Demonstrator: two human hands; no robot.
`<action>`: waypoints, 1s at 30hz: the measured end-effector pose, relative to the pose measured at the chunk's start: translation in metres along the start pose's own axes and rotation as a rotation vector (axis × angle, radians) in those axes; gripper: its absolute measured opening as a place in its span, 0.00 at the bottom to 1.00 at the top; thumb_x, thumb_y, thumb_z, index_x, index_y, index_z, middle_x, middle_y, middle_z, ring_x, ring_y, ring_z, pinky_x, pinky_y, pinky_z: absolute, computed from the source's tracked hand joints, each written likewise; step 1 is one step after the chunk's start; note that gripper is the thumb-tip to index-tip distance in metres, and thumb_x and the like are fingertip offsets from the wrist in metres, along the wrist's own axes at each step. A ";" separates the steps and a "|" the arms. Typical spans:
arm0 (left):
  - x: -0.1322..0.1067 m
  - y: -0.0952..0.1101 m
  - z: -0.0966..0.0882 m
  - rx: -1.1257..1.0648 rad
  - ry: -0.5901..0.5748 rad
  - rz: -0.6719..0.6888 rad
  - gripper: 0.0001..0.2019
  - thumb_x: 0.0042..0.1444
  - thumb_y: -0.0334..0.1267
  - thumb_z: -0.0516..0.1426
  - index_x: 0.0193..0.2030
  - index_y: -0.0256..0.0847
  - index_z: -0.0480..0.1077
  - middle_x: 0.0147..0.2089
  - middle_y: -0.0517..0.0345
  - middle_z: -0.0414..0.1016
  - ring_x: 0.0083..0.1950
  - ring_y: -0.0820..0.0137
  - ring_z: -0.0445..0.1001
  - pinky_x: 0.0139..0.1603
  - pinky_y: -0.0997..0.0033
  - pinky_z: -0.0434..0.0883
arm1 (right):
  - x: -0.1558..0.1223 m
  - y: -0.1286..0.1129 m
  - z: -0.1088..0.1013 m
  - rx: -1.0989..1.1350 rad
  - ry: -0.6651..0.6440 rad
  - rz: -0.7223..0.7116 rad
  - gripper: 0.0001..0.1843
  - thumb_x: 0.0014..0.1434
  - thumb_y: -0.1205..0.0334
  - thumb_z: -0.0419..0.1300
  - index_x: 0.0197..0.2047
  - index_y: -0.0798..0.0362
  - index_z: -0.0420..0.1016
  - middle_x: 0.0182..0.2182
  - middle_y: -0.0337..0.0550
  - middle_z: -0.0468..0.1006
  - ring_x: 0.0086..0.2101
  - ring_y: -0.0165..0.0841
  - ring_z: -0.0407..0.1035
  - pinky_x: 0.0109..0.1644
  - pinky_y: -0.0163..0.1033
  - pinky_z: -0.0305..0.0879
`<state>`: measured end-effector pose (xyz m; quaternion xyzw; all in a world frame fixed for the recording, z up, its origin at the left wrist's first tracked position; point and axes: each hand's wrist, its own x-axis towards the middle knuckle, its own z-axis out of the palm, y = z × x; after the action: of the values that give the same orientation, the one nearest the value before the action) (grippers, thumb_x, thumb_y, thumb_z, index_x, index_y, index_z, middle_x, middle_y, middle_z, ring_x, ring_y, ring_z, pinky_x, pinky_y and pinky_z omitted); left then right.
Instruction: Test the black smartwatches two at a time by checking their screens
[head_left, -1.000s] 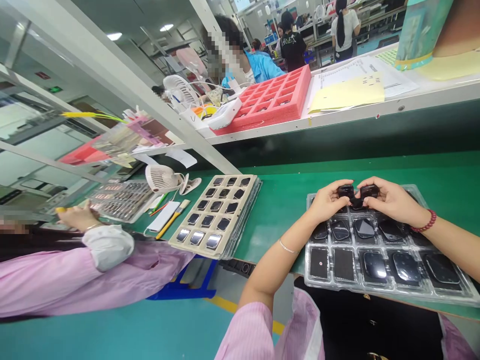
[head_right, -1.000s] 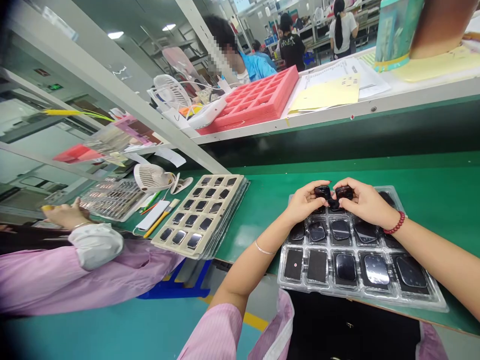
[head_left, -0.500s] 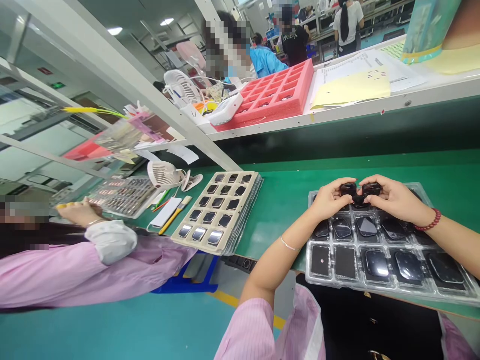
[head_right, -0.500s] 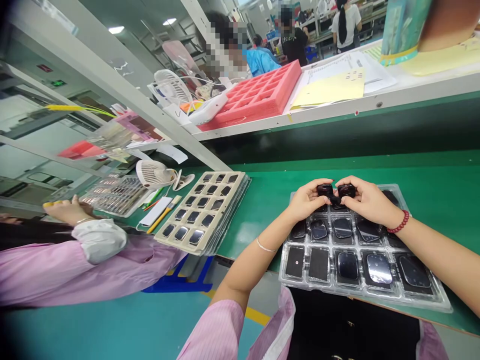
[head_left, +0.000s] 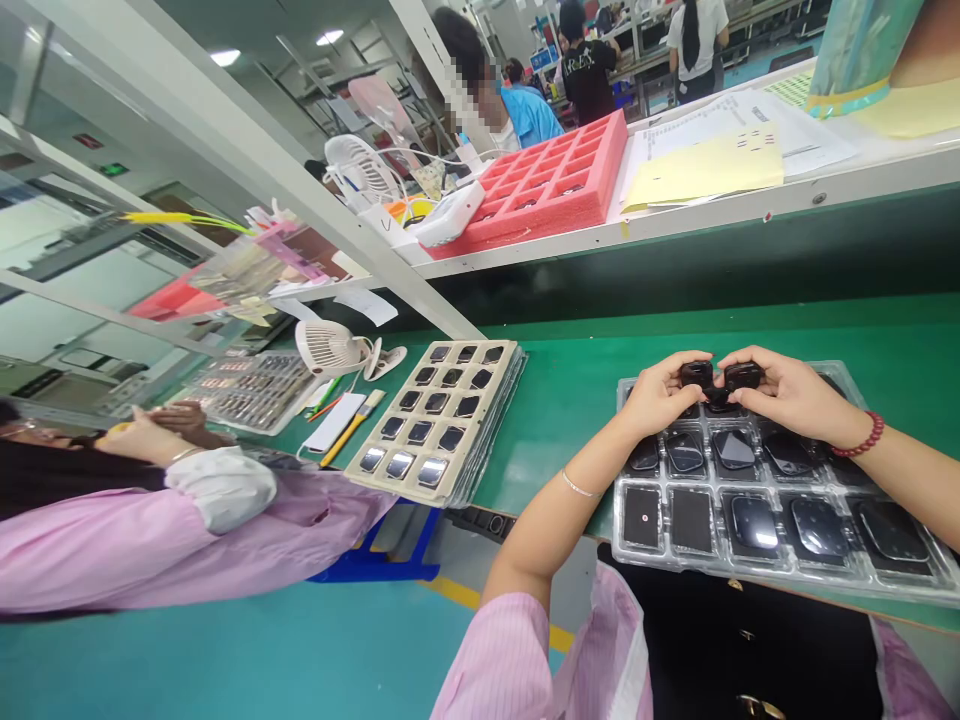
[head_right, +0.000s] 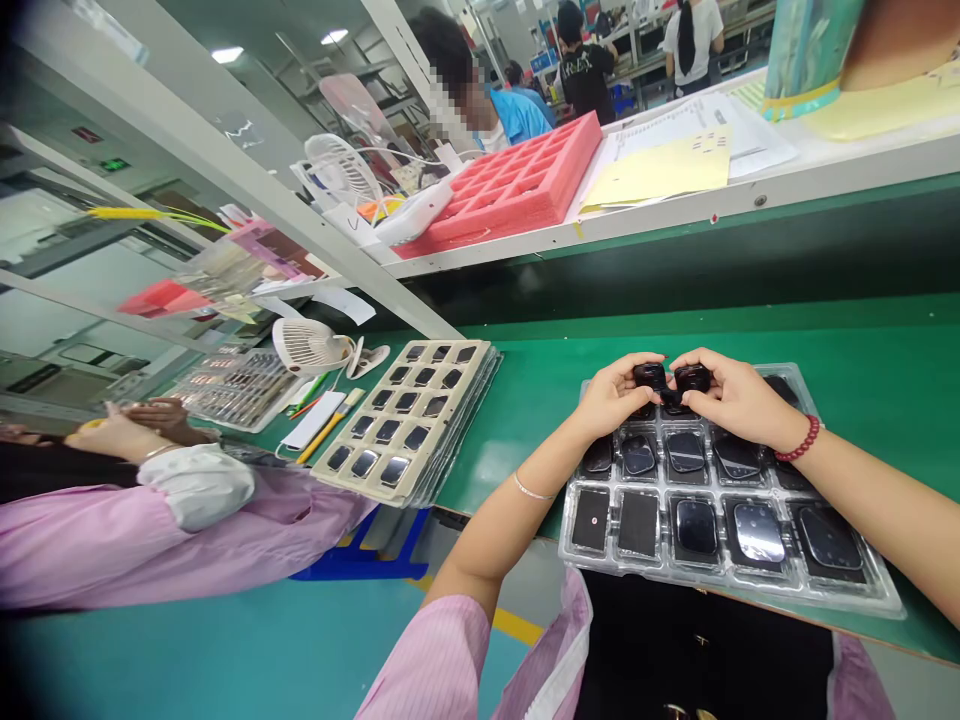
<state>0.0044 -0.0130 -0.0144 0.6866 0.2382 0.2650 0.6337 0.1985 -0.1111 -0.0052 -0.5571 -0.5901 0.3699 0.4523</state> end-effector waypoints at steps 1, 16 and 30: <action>0.000 0.000 0.000 0.001 0.003 -0.003 0.24 0.52 0.31 0.62 0.58 0.39 0.71 0.47 0.51 0.80 0.40 0.70 0.79 0.51 0.66 0.75 | 0.000 0.001 0.000 0.000 -0.001 0.007 0.18 0.55 0.54 0.67 0.49 0.48 0.75 0.43 0.46 0.82 0.39 0.44 0.78 0.43 0.49 0.77; -0.028 0.063 -0.003 -0.464 -0.320 -0.157 0.48 0.34 0.61 0.70 0.62 0.37 0.69 0.24 0.62 0.68 0.16 0.79 0.58 0.16 0.77 0.55 | -0.001 0.004 -0.009 0.261 0.039 0.144 0.22 0.55 0.44 0.69 0.51 0.39 0.77 0.46 0.48 0.84 0.38 0.49 0.81 0.38 0.51 0.80; -0.111 0.138 0.024 -0.474 -0.829 -0.235 0.42 0.24 0.56 0.73 0.47 0.31 0.79 0.40 0.42 0.79 0.40 0.54 0.81 0.38 0.63 0.77 | -0.027 -0.078 -0.015 0.668 0.107 0.215 0.11 0.61 0.46 0.65 0.44 0.39 0.82 0.48 0.49 0.79 0.42 0.45 0.78 0.35 0.39 0.79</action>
<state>-0.0633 -0.1160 0.1148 0.5397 -0.0251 -0.0572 0.8396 0.1868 -0.1472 0.0694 -0.4559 -0.3502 0.5583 0.5981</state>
